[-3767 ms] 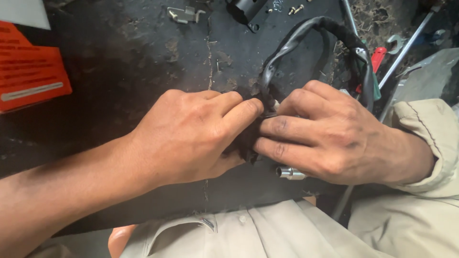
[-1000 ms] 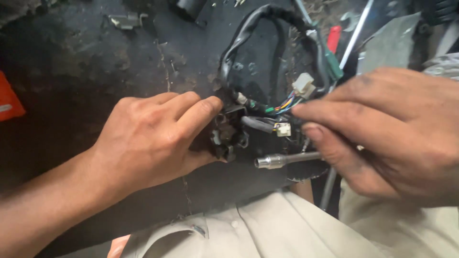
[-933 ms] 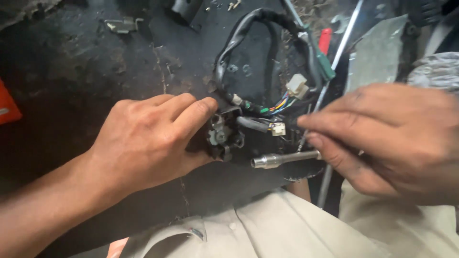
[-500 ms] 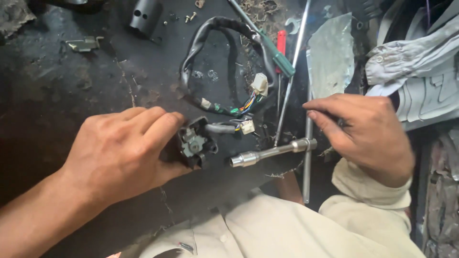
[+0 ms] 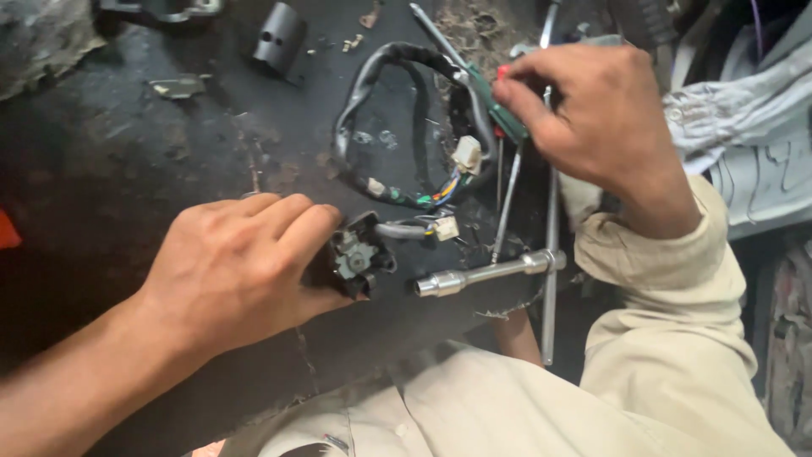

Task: Repairing or assembling a motorcycle handlebar switch and wiring harness on a workbench.

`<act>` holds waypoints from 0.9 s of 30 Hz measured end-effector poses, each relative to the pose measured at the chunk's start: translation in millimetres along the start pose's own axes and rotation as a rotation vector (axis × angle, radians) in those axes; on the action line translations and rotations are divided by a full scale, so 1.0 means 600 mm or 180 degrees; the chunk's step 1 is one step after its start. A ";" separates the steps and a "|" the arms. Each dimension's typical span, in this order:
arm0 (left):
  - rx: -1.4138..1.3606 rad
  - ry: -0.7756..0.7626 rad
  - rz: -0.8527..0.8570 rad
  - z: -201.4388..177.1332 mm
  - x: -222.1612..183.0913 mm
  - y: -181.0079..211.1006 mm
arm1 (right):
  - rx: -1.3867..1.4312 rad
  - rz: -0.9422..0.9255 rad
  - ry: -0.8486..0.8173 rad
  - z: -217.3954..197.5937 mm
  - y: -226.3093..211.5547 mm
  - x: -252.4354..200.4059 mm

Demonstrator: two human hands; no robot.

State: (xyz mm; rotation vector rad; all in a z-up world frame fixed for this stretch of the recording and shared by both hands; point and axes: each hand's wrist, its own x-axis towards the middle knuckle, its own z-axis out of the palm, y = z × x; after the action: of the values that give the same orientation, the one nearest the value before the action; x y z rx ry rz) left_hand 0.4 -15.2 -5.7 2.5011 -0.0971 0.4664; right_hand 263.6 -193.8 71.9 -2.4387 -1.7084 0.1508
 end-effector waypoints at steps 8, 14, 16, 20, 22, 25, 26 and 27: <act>-0.0112 -0.0026 0.0023 -0.001 -0.009 -0.010 | -0.0202 -0.0355 0.0370 0.015 0.011 -0.063; -0.0231 0.0010 0.0051 0.006 -0.015 -0.016 | 0.0535 -0.0106 -0.0213 -0.078 -0.036 -0.132; -0.0256 0.0019 0.0048 0.008 -0.018 -0.017 | 0.0346 -0.1266 -0.0395 -0.085 -0.066 -0.109; -0.0205 0.0088 0.0115 0.009 -0.027 -0.016 | -0.0056 -0.2878 -0.0639 -0.081 -0.099 -0.076; -0.0159 0.0105 0.0142 0.008 -0.029 -0.016 | -0.0160 -0.3047 -0.0706 -0.083 -0.106 -0.070; -0.0146 0.0148 0.0171 0.008 -0.030 -0.014 | -0.0243 -0.3058 -0.0929 -0.088 -0.110 -0.071; -0.0143 0.0139 0.0162 0.008 -0.031 -0.014 | -0.0264 -0.3061 -0.0970 -0.088 -0.112 -0.068; -0.0146 0.0125 0.0156 0.009 -0.031 -0.013 | -0.0282 -0.3058 -0.1011 -0.089 -0.113 -0.067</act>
State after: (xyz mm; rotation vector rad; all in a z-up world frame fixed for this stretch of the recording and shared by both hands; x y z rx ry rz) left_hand -14.0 -12.2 -20.7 2.4482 -0.1525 0.5273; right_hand 196.5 -212.9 136.6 -1.4252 -2.8427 0.3426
